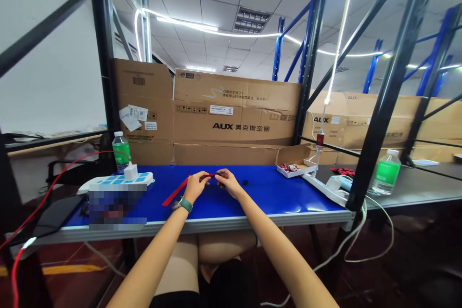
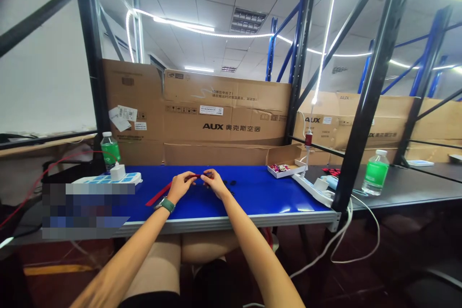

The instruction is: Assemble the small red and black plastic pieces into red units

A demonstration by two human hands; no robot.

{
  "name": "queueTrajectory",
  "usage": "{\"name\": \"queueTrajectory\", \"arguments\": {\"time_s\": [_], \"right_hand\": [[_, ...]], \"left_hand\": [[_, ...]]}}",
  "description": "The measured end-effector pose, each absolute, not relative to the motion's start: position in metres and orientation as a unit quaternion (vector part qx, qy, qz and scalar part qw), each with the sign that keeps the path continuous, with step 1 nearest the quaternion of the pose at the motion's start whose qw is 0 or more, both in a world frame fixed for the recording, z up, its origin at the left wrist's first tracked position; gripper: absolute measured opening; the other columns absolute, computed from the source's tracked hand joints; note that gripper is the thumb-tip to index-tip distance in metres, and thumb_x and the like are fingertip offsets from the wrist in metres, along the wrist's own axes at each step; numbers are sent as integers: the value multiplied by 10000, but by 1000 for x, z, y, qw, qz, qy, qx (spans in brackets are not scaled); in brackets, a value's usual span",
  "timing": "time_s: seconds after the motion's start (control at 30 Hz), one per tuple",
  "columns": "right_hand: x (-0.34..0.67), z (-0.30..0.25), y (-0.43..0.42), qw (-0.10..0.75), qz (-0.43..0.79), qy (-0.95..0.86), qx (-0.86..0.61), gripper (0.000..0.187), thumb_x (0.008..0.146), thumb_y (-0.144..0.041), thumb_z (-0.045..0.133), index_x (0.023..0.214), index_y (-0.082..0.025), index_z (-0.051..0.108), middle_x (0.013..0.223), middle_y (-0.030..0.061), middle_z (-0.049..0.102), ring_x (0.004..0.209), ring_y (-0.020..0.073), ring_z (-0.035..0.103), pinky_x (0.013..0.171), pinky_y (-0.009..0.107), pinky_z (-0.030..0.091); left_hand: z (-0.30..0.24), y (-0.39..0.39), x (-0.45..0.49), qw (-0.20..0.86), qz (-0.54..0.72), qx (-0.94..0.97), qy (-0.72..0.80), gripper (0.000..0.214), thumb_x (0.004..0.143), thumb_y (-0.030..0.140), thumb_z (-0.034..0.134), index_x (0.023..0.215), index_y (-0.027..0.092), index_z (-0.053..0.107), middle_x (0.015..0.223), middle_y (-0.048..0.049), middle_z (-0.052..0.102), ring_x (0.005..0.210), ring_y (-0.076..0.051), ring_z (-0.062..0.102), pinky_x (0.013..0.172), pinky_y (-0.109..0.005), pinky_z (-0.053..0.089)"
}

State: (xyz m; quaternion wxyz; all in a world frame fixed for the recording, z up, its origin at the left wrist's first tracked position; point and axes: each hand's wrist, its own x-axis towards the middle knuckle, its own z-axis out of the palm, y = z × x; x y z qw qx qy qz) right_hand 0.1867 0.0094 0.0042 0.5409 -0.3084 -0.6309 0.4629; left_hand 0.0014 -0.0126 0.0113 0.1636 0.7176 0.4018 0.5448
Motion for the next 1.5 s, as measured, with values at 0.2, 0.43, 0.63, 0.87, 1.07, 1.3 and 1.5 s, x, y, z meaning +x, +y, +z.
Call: {"name": "queueTrajectory", "arguments": {"time_s": [0.2, 0.43, 0.63, 0.87, 1.07, 1.3, 1.5], "right_hand": [[189, -2, 15, 543, 338, -686, -347, 277, 773, -286, 667, 1032, -237, 583, 841, -1, 692, 680, 165, 689, 656, 305, 553], [191, 6, 8, 514, 154, -785, -310, 61, 842, -282, 637, 889, -243, 633, 899, 25, 702, 851, 199, 662, 808, 326, 513], [190, 14, -1, 504, 81, -807, -297, 61, 843, -197, 633, 834, -240, 675, 853, 30, 656, 804, 190, 603, 761, 294, 464], [184, 14, -3, 524, 80, -785, -322, 115, 840, -135, 576, 793, -230, 620, 837, 35, 656, 801, 196, 600, 776, 296, 453], [181, 16, -7, 538, 22, -761, -362, 149, 828, -84, 510, 783, -221, 550, 829, 42, 600, 809, 190, 563, 741, 283, 424], [190, 12, 0, 509, 51, -796, -323, 90, 794, -128, 562, 791, -210, 525, 802, 16, 590, 762, 165, 548, 714, 261, 419], [190, 5, 7, 531, 48, -764, -363, 91, 744, -142, 547, 765, -215, 497, 705, -20, 565, 663, 142, 538, 635, 233, 403]], "left_hand": [[9, -12, 1, 163, 538, 711, 423, 245, 843, 420, 634, 939, 199, 679, 802, -49, 750, 701, -218, 728, 687, -311, 552], [3, -6, 4, 314, 528, 696, 372, 503, 853, 618, 573, 1049, 162, 653, 955, -97, 750, 703, -204, 720, 635, -305, 576], [-4, 7, 2, 322, 509, 714, 358, 462, 786, 577, 676, 940, 146, 736, 886, -90, 753, 742, -205, 702, 693, -313, 583], [-2, 7, 3, 322, 516, 715, 346, 427, 795, 540, 681, 938, 145, 758, 850, -79, 755, 709, -191, 685, 685, -300, 558], [2, 5, 6, 324, 523, 704, 355, 438, 780, 559, 687, 874, 135, 740, 774, -71, 739, 671, -184, 669, 660, -288, 537], [-2, 5, 1, 285, 541, 698, 374, 464, 774, 583, 691, 918, 143, 715, 877, -87, 748, 757, -203, 695, 723, -304, 555], [-5, 6, 3, 315, 565, 672, 362, 525, 740, 549, 743, 1060, 157, 603, 1058, -103, 698, 785, -182, 706, 709, -321, 592]]}}
